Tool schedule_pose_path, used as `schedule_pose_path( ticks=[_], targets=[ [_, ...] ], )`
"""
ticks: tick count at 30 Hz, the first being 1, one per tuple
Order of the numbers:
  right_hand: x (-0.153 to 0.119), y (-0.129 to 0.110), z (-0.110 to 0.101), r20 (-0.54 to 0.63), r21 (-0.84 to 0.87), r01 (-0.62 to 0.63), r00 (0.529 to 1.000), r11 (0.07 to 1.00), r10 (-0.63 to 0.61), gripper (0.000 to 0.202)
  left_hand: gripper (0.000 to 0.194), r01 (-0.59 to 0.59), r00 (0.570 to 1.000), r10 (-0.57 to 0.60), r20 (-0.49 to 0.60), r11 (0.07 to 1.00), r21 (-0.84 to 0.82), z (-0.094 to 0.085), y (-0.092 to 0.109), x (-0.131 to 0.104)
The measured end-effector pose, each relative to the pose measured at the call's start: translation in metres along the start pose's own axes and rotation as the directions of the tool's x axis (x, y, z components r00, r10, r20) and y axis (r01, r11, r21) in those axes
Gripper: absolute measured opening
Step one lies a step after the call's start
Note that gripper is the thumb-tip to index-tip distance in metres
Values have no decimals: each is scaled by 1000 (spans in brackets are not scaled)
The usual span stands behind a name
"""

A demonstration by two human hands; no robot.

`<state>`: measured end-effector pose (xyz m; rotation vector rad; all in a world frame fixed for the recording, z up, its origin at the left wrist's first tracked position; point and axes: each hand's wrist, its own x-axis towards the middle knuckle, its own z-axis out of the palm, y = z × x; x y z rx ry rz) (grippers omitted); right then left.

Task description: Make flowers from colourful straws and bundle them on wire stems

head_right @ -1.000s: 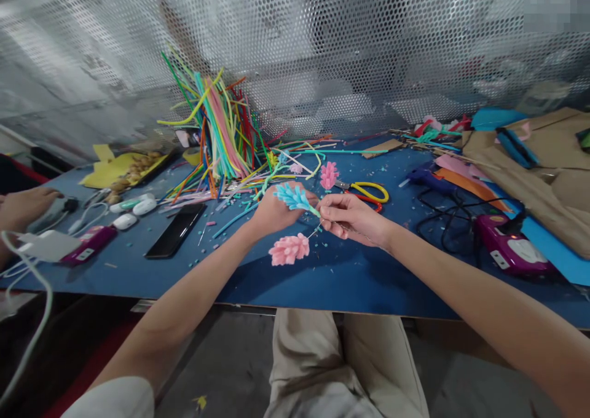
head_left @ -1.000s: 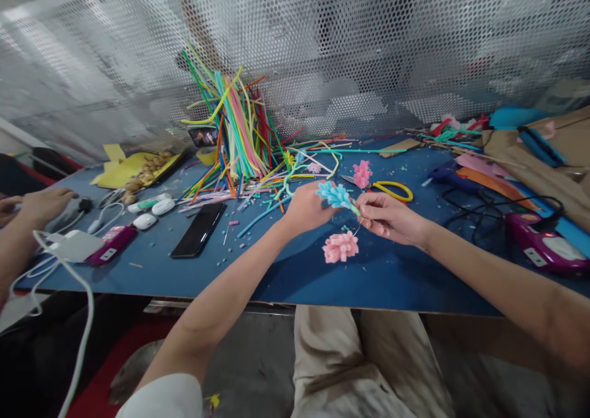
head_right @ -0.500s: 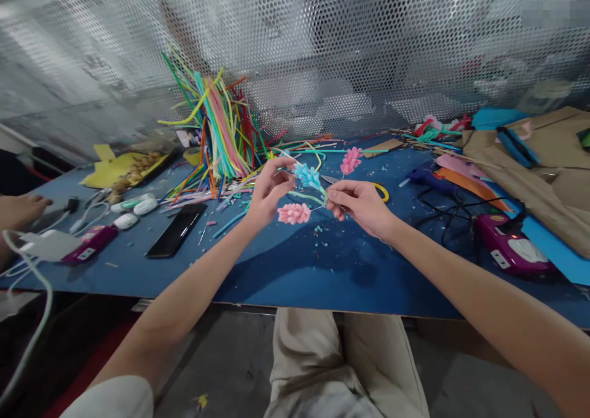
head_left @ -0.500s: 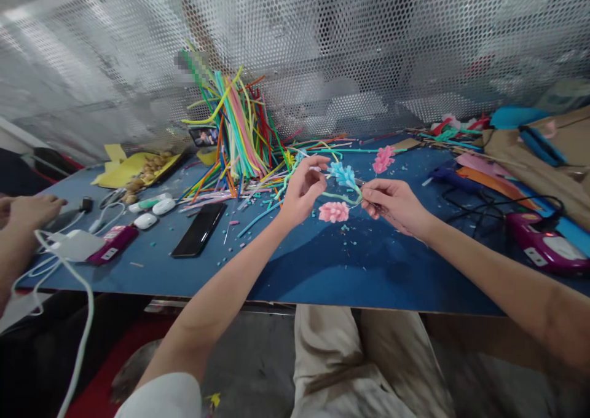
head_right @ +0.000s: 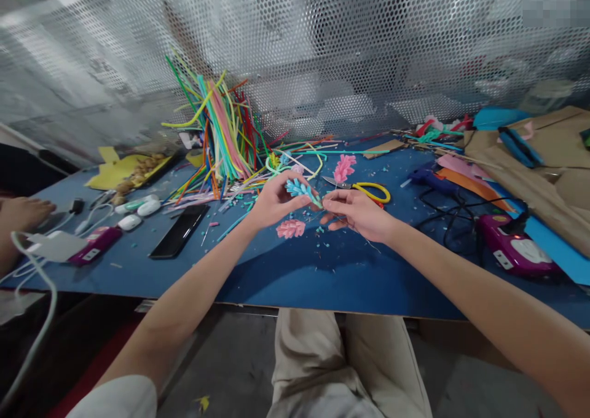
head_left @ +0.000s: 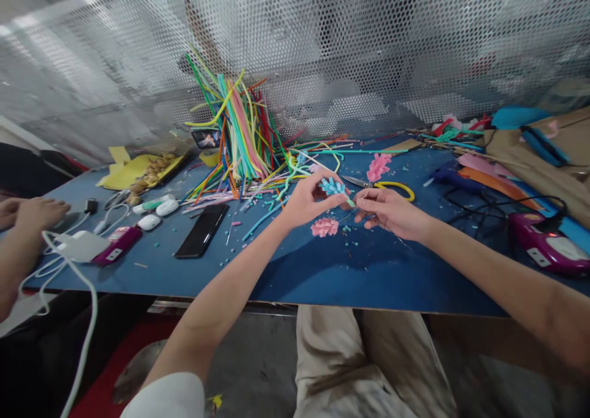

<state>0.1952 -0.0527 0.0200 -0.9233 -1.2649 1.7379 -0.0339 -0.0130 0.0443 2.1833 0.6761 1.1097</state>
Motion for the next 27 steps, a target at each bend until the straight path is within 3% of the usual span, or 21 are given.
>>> schedule_pose_path(
  ticks=[6, 12, 16, 23, 27],
  targets=[
    [-2, -4, -1, -32, -174, 71, 997, 982, -77, 32, 39, -93, 994, 89, 68, 993, 69, -6, 7, 1],
    [-4, -5, 0, -10, -254, 96, 995, 962, -102, 29, 12, -294, 952, 262, 159, 927, 232, -14, 10, 3],
    [-3, -7, 0, -54, -292, 70, 995, 954, -89, 28, 9, -309, 947, 254, 198, 889, 337, -15, 6, 2],
    [1, -4, 1, -80, -318, 94, 989, 943, -126, 35, 15, -456, 890, 309, 336, 632, 626, -9, -1, 0],
    [0, -4, 1, -16, -328, 150, 986, 933, -164, 31, 15, -496, 868, 354, 348, 598, 630, -3, -6, -2]
  ],
)
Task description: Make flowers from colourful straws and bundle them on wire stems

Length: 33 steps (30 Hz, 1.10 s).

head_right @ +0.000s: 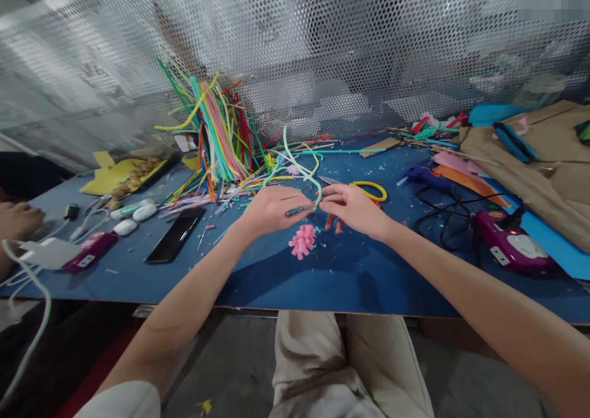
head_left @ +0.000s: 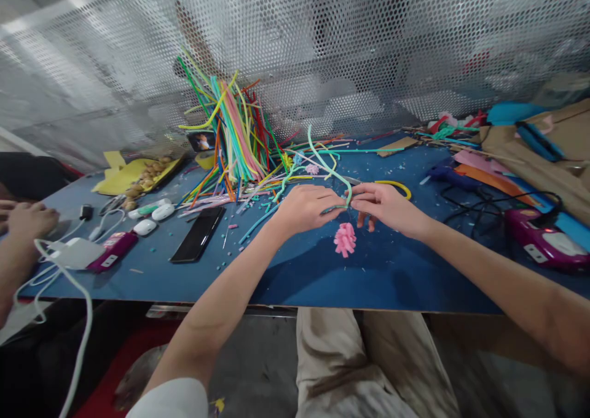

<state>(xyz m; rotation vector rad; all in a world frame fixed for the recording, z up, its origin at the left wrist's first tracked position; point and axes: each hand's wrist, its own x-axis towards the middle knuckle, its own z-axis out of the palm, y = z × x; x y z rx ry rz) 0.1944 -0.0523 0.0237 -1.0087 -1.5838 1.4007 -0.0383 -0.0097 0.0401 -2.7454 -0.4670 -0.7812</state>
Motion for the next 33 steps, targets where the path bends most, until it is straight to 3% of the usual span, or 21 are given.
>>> schedule_pose_path(
  ticks=[7, 12, 15, 21, 28, 33],
  targets=[
    [-1, 2, -3, -36, -98, 150, 987, 984, -154, 27, 15, 79, 996, -82, -37, 994, -73, 1, 4, -3],
    [1, 8, -5, -72, -259, 171, 978, 951, -195, 22, 14, 176, 983, -180, -36, 980, -98, 6, 7, -5],
    [2, 11, -5, -89, -267, 179, 974, 947, -209, 22, 15, 262, 962, -270, -37, 953, -151, 11, 9, -3],
    [5, 13, -4, -140, -311, 191, 960, 931, -244, 19, 20, 411, 910, -405, 87, 855, -318, 12, 13, 2],
    [6, 12, -6, -115, -512, 251, 928, 822, -355, 16, 21, 501, 864, -464, 196, 745, -441, 16, 10, 5],
    [5, 12, -8, -71, -665, 257, 913, 702, -401, 17, 26, 560, 816, -516, 260, 595, -576, 17, 11, 6]
  ],
)
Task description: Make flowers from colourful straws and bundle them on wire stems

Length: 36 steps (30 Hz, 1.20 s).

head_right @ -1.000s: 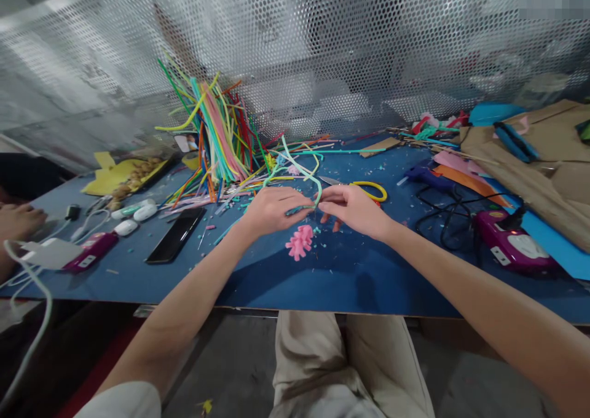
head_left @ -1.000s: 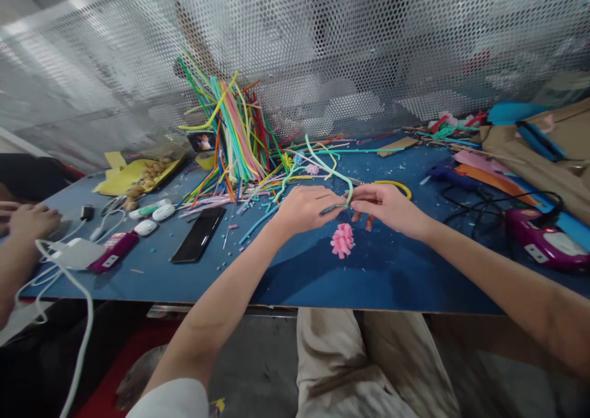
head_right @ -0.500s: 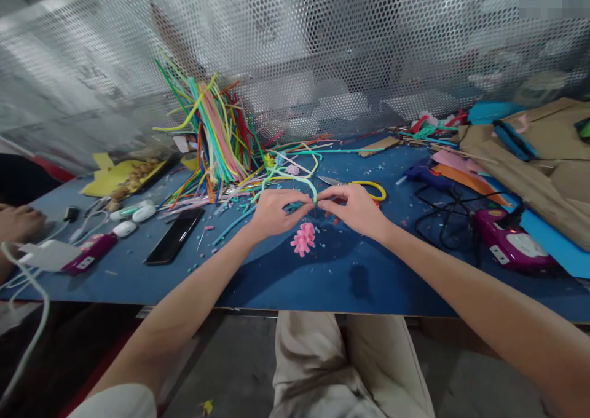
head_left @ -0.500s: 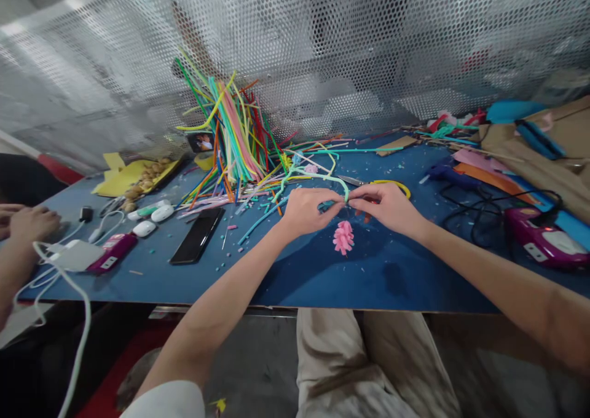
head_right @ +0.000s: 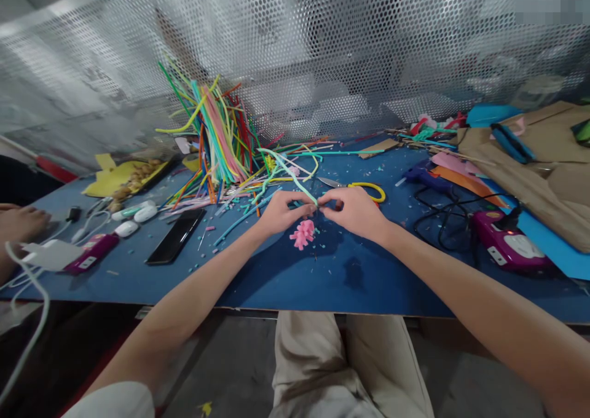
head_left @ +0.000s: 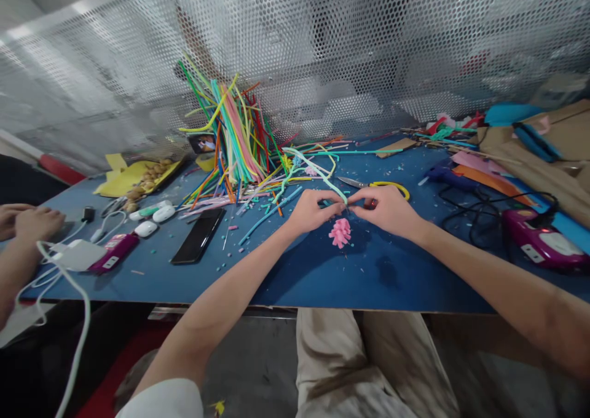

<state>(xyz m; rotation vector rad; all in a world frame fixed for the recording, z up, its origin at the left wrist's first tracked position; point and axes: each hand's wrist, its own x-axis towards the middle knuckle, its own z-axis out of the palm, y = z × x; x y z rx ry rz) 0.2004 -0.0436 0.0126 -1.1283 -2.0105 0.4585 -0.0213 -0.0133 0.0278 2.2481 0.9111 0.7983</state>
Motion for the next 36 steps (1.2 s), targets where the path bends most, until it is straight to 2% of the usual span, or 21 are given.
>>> schedule_pose_path(
  ticks=[7, 11, 19, 22, 26, 32, 36],
  targets=[
    [-2, 1, 3, -35, -222, 185, 980, 957, -198, 17, 24, 85, 996, -82, 23, 976, -200, 2, -7, 1],
    [-4, -3, 0, 27, -361, 288, 954, 887, -299, 23, 28, 94, 996, -91, 20, 971, -222, 0, -10, 3],
    [-4, -11, -7, 112, -331, 356, 934, 874, -338, 23, 30, 172, 984, -173, 34, 898, -405, 7, -12, 4],
    [-4, -14, -7, 132, -401, 403, 914, 823, -383, 26, 31, 145, 987, -159, -4, 912, -385, 9, -14, 5],
    [-5, -16, -6, 162, -511, 458, 882, 727, -442, 28, 37, 73, 993, -95, -67, 958, -279, 9, -17, 6],
    [-6, -11, -6, 162, -506, 499, 856, 704, -490, 28, 37, 51, 995, -68, -78, 977, -208, 9, -19, 6],
    [-5, -8, -6, 150, -526, 546, 814, 652, -561, 27, 38, 38, 994, -57, -90, 979, -202, 10, -20, 6]
  ],
)
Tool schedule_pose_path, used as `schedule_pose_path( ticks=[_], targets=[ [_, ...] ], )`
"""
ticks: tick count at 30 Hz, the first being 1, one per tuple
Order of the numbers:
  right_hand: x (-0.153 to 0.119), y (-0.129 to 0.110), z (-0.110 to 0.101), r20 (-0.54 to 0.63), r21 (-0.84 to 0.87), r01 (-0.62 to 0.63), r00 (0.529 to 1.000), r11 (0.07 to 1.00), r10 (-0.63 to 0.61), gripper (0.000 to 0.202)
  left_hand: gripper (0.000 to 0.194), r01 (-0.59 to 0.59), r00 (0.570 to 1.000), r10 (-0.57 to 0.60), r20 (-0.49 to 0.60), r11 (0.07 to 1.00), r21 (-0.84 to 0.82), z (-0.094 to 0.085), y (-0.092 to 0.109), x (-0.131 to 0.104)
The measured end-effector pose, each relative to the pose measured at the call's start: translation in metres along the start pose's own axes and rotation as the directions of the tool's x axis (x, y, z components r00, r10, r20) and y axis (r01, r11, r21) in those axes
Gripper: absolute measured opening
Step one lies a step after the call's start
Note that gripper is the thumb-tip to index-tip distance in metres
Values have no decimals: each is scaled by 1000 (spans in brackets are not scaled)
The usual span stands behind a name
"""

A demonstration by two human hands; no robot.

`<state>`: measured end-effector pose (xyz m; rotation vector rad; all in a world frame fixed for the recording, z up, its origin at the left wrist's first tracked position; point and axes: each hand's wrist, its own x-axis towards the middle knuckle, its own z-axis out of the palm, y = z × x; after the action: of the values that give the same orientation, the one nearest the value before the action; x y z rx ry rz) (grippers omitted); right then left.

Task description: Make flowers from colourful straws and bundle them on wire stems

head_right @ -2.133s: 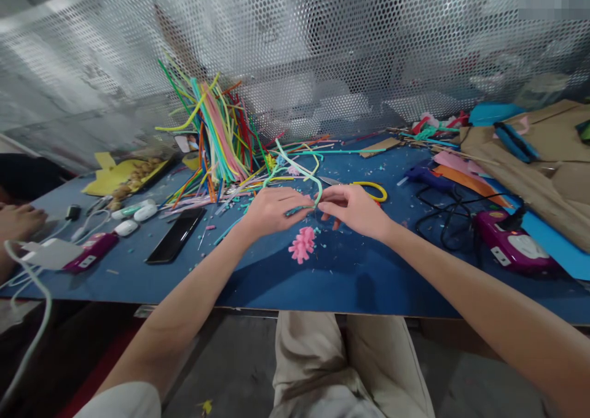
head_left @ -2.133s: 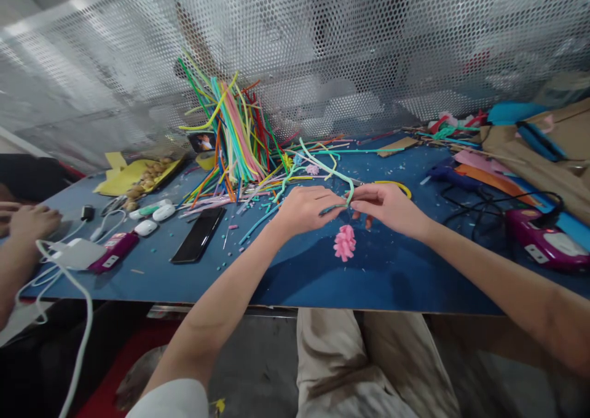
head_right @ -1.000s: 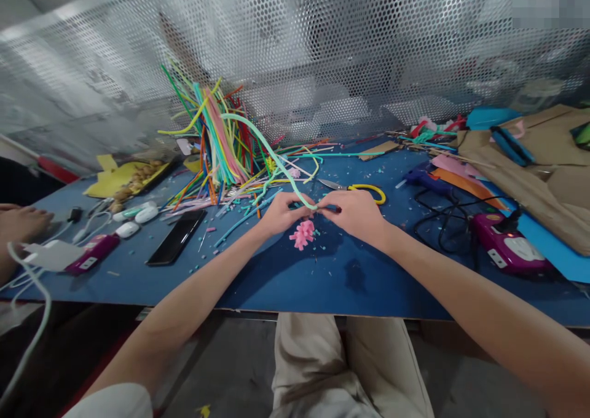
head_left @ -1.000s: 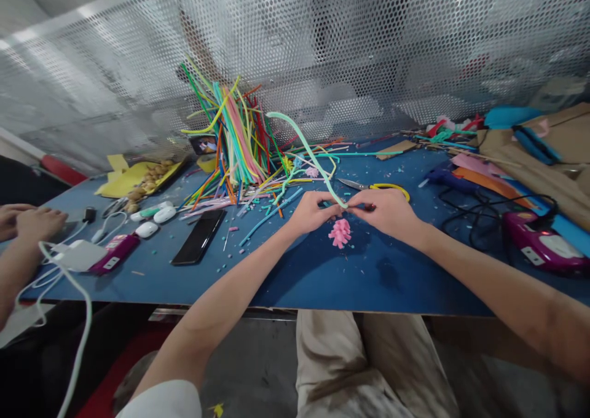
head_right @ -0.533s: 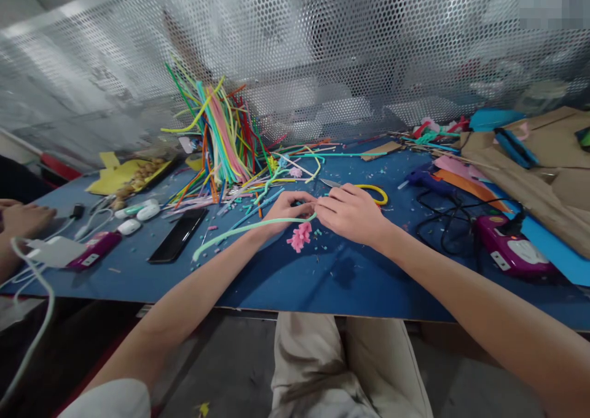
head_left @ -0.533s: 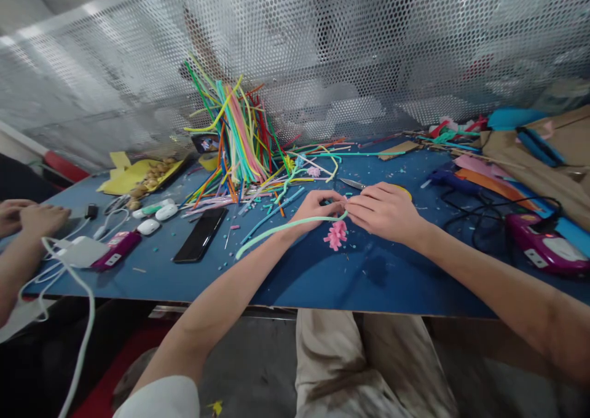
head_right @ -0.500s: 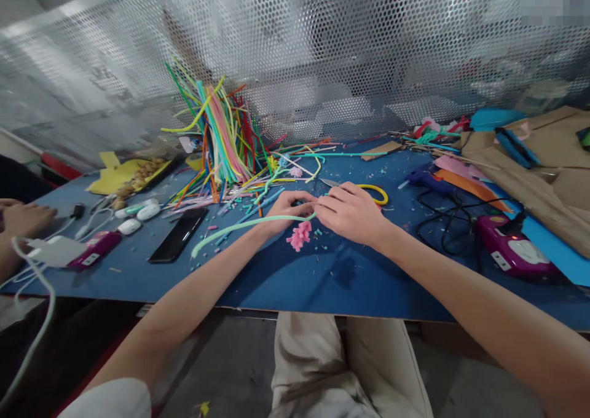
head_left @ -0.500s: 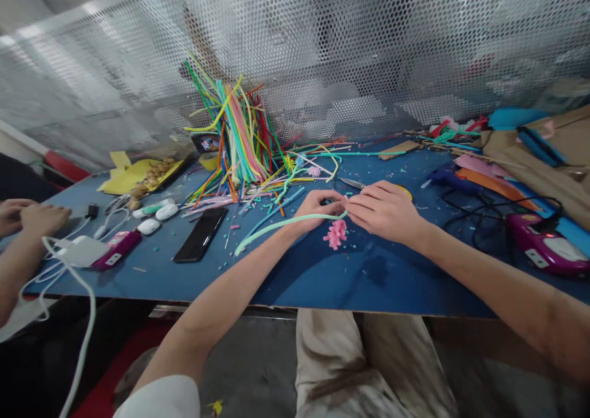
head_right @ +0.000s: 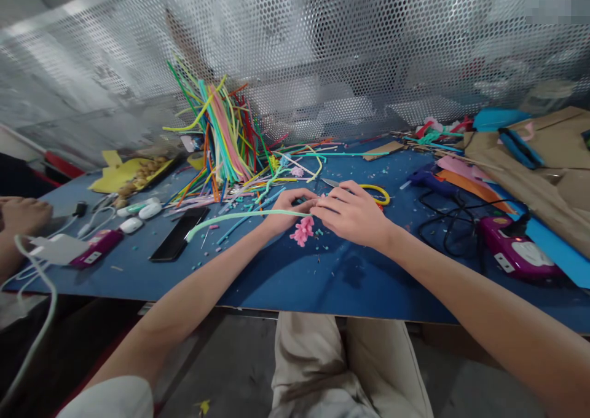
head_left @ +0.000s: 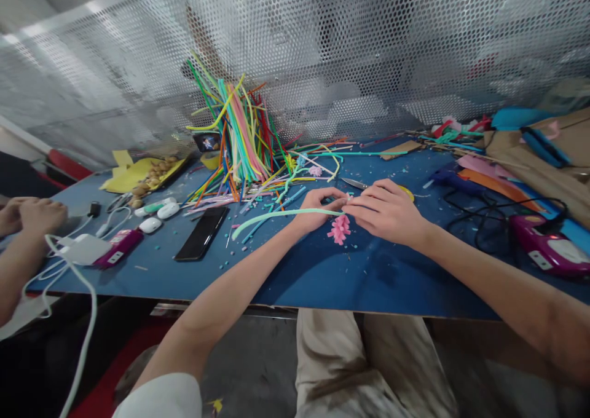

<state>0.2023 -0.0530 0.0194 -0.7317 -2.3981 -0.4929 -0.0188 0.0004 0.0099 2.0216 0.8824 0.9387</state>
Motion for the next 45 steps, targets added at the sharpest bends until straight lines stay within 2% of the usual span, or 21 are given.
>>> schedule_pose_path(
  ticks=[7, 14, 19, 23, 26, 29, 32, 37, 43, 45],
  targets=[
    [2, 2, 4, -143, -21, 39, 989, 999, -42, 17, 36, -2, 1000, 2, -4, 1000, 8, 2, 4, -4],
    [1, 7, -2, -181, 53, -100, 978, 994, 108, 35, 23, -36, 986, 43, -159, 998, 47, 2, 7, -3],
    [1, 1, -2, -210, 76, -39, 976, 996, 55, 41, 21, -59, 974, 84, -209, 990, 125, 3, 9, -3],
    [4, -10, 0, -224, 53, 28, 974, 998, -16, 26, 25, -53, 974, 89, -210, 984, 169, 6, 7, -4],
    [5, -12, -2, -218, 65, 44, 976, 997, -29, 19, 25, -36, 974, 68, -215, 988, 151, 7, 6, -4],
    [2, -7, -7, -231, 155, 65, 972, 986, -28, 22, 28, -39, 980, 54, -194, 996, 79, 7, 6, -5],
    [-2, 2, -12, -274, 206, 38, 962, 978, 20, 27, 26, -30, 980, 29, -196, 1000, -4, 7, 7, -4],
    [-5, 12, -14, -338, 213, -89, 928, 973, 159, 23, 22, -31, 984, 23, -177, 999, -44, 6, 11, -4],
    [-2, 13, -15, -306, 352, -209, 896, 912, 323, 17, 18, -95, 988, 109, -106, 987, 128, 4, 18, -6],
    [0, 12, -18, -307, 349, -213, 894, 913, 326, 22, 18, -116, 988, 131, -79, 980, 163, 4, 19, -7]
  ],
)
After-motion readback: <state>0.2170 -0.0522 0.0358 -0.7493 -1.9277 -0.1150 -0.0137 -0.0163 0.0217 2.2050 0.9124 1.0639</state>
